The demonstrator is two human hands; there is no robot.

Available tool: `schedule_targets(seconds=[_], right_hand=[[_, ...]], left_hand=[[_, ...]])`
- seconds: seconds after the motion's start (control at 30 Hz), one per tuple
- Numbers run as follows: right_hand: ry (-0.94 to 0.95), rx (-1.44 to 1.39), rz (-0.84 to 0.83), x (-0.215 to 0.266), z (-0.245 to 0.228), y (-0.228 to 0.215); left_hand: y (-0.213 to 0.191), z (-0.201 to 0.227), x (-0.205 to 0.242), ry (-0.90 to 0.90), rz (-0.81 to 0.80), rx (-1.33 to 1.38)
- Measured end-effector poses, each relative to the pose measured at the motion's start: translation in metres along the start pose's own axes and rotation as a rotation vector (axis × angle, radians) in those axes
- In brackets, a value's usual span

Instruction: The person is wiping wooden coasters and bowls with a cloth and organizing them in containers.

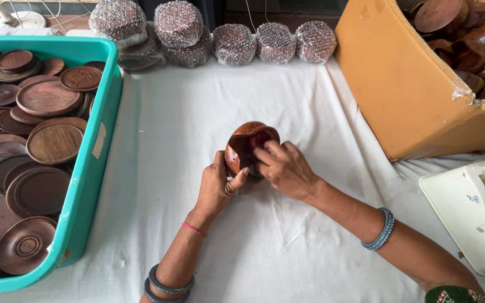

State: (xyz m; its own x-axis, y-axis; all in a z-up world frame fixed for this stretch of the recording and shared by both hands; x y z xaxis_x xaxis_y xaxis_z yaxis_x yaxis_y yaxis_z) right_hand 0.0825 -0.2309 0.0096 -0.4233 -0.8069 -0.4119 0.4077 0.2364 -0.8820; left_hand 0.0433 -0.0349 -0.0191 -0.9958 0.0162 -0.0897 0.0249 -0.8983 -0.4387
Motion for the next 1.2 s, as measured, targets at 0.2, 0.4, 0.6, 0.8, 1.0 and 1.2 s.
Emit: schedule_targets(seconds=[0.2,0.4,0.6,0.8,1.0,1.2], right_hand=[[0.157,0.038,0.107,0.003,-0.004,0.01],[0.42,-0.379,0.12,0.005,-0.026,0.01],[0.981,-1.441,0.096,0.016,-0.042,0.029],[0.372,-0.482,0.139,0.002,-0.054,-0.01],[0.573,-0.987,0.207,-0.009,-0.047,0.007],[0.853,-1.785,0.368,-0.012,-0.048,0.017]], left_hand=[[0.004,0.003,0.001,0.13,0.057,-0.152],[0.005,0.006,0.001,0.151,0.085,-0.088],[-0.001,0.016,0.007,0.162,0.11,-0.122],[-0.004,0.017,0.005,0.167,0.185,-0.193],[-0.01,0.028,0.007,0.069,0.166,-0.026],[-0.011,0.022,0.007,0.32,0.164,0.161]])
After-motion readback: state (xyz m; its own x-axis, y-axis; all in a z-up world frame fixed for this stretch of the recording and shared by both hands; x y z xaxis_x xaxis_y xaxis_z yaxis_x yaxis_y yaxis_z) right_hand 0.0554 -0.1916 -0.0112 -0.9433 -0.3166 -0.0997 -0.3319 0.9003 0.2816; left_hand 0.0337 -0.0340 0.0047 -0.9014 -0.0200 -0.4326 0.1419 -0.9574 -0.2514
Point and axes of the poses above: each hand's wrist, its own x-axis away from the middle knuckle, its own y-axis out of the palm, z = x × y, the point moved 2 cm from there along -x, towards the middle knuckle
